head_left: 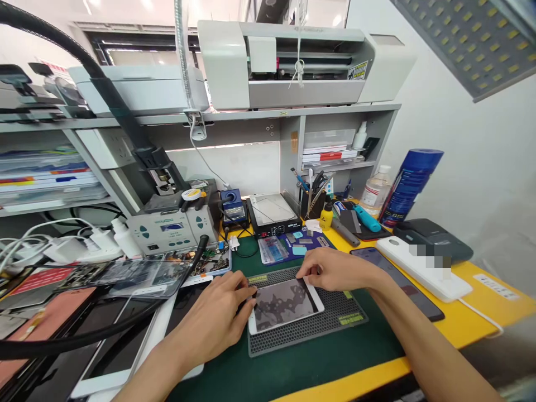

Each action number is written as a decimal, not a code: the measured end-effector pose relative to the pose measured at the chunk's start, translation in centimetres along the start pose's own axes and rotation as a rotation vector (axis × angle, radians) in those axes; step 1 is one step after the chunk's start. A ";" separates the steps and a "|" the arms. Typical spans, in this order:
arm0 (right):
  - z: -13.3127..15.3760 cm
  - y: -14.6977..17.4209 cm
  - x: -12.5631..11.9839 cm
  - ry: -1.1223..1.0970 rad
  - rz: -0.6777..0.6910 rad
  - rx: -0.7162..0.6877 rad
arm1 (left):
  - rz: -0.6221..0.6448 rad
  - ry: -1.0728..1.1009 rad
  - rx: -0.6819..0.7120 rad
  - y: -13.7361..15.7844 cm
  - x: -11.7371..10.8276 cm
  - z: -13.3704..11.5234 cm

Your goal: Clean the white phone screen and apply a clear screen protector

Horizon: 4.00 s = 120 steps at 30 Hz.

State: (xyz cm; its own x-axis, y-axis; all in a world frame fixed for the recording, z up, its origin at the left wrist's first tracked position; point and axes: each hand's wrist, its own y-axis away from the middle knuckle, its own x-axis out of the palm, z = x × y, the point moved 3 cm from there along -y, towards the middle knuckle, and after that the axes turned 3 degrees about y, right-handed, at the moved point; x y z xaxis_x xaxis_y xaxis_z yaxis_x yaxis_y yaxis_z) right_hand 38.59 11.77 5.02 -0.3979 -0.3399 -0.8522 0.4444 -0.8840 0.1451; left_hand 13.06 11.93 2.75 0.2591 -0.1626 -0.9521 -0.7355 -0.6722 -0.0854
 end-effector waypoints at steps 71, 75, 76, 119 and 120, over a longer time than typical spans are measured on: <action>-2.4 -1.3 1.9 -0.252 -0.182 0.061 | 0.118 0.340 -0.089 0.8 0.1 0.1; -2.4 -1.1 1.7 -0.235 -0.219 0.065 | 0.108 0.377 -0.090 0.8 0.2 0.2; -2.4 -1.0 1.7 -0.233 -0.204 0.062 | 0.106 0.391 -0.089 0.8 0.2 0.3; -1.7 0.8 1.1 -0.222 -0.192 -0.014 | -0.111 0.140 -0.011 0.3 -0.4 -0.3; -1.4 0.6 1.5 -0.238 -0.171 -0.032 | -0.104 0.135 -0.010 0.3 -0.4 -0.2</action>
State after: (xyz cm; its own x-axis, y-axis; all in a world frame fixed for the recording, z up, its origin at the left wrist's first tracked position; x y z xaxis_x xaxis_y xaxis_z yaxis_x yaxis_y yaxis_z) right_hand 39.39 11.15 3.14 -0.6442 -0.2561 -0.7207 0.3785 -0.9255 -0.0095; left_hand 12.90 11.65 3.12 0.4155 -0.1870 -0.8901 -0.6941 -0.6976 -0.1775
